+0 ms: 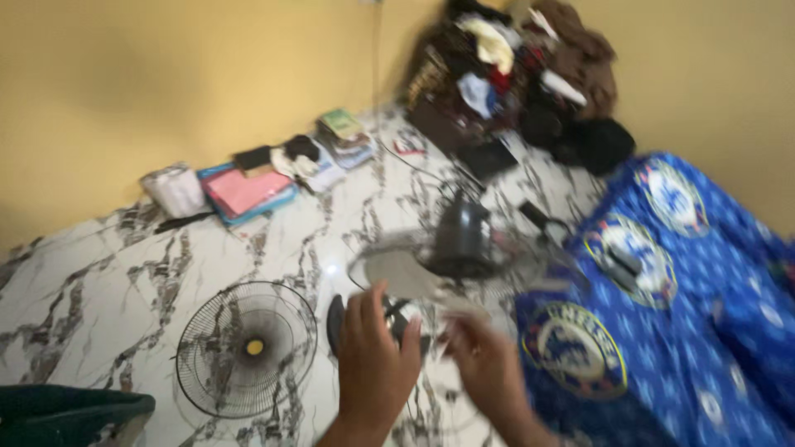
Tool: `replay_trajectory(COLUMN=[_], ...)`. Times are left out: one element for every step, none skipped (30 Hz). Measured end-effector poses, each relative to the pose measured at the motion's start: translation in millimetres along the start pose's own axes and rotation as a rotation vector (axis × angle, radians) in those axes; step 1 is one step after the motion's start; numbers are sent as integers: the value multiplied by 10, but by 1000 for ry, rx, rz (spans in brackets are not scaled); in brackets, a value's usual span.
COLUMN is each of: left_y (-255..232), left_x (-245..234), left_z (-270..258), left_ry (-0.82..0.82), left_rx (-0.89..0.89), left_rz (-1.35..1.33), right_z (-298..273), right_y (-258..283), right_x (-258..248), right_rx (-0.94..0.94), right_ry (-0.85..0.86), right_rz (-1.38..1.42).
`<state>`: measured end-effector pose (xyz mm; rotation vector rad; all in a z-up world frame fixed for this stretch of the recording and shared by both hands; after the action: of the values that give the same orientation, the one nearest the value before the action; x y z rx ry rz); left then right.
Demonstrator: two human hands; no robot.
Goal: The person disassembles a standing fan by first removing the front grill, then using a screwdriver to unscrew the rear motor housing cover. They remove the cover and proceed to unscrew the central nut holding the fan blades.
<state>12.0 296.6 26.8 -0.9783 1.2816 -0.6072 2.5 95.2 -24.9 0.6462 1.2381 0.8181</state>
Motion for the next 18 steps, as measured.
replay_trajectory(left_y=[-173,-333,-484,-647,-812,-950,-1011,-1098,-1156,-1171,-1176,-1174,-1150,-1124,-1093,-1075,-1055,-1023], left_x=[41,90,160,232,331,395,513,671,812,948,1085,1213,1311,1409,1497,1538,1560,1552], left_z=[-48,-75,-104,-157,-213,-287,-369,-427,-467,-499,-516,-516,-501,-483,-466,-455,-441,-459], left_ry=[2,-3,-8,-50,-91,-144,-136,-126,-116,-81,-47,-15,-6,7,19,1,-17,-34], left_rx=[51,103,156,233,310,392,391,401,411,402,392,380,363,349,335,334,334,327], left_rz=[9,16,21,18,15,15,76,125,174,206,237,269,317,361,405,416,428,443], right_z=[53,102,115,132,129,185,229,251,252,245,243,260,271,261,248,236,228,201], right_y=[199,341,466,487,491,491,473,443,395,334,267,185,105,17,-69,-147,-218,-267], right_x=[-293,-548,-790,-974,-1150,-1258,-1370,-1481,-1546,-1599,-1645,-1648,-1624,-1635,-1648,-1638,-1636,-1649], right_rx=[-136,-228,-320,-314,-308,-330,-353,-379,-400,-419,-439,-443,-447,-448,-445,-441,-437,-438], right_ry=[-119,-196,-272,-314,-355,-322,-288,-266,-259,-246,-234,-195,-157,-122,-97,-70,-42,-46], right_rz=[-65,-144,-227,-267,-308,-349,-389,-440,-454,-470,-486,-481,-476,-476,-492,-508,-524,-508])
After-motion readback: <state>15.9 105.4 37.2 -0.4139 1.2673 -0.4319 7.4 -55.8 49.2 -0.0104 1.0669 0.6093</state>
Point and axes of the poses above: each hand's wrist, its own z-axis towards the middle knuckle, its own x-axis out of the palm, y = z × x, the point moved 8 cm from there along z, towards the middle knuckle, and after that the axes turned 14 degrees about -x, right-handed, at the moved point
